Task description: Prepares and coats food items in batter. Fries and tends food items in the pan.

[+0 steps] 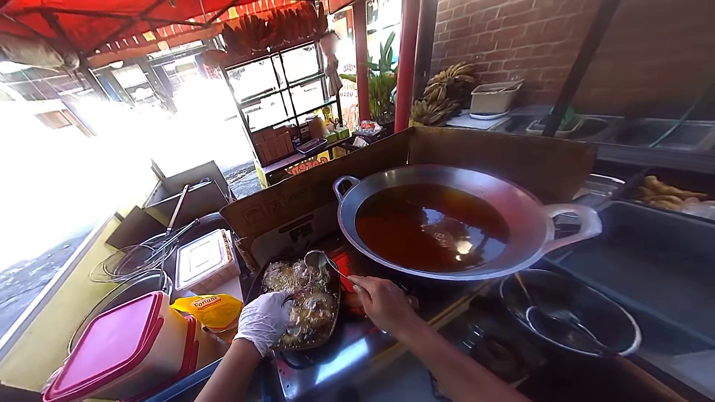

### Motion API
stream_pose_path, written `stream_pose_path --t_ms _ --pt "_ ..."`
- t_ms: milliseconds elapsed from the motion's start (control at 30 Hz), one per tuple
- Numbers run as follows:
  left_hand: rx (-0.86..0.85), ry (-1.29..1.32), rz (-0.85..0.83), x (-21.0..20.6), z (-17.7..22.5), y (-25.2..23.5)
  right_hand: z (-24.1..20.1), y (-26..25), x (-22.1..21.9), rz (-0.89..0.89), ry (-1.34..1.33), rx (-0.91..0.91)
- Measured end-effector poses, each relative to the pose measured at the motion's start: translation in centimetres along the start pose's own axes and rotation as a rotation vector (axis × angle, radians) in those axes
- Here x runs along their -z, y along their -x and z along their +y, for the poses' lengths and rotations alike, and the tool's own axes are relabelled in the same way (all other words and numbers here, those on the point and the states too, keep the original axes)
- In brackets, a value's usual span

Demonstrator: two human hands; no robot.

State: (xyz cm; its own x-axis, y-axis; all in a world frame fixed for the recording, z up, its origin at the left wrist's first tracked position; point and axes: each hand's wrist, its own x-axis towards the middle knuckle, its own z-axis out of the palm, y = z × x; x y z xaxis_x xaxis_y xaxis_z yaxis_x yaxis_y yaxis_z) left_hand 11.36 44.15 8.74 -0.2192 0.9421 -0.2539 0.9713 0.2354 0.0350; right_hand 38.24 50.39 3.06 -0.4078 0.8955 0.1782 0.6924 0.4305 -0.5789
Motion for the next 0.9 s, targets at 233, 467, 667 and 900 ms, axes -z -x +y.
stream_pose_path --t_ms 233,467,667,900 --pt "-0.001 -0.035 -0.052 -0.4 1.4 -0.3 -0.3 -0.6 0.2 0.070 -0.077 0.029" --pt "0.014 -0.077 -0.070 0.4 1.4 0.7 -0.5 -1.0 0.2 0.051 -0.116 -0.028" --pt "0.072 -0.080 -0.096 2.1 3.3 2.7 -0.6 -1.7 1.3 0.038 -0.121 -0.045" --pt "0.092 -0.096 -0.091 1.2 4.5 1.3 -1.2 -1.8 1.7 0.047 -0.131 -0.023"
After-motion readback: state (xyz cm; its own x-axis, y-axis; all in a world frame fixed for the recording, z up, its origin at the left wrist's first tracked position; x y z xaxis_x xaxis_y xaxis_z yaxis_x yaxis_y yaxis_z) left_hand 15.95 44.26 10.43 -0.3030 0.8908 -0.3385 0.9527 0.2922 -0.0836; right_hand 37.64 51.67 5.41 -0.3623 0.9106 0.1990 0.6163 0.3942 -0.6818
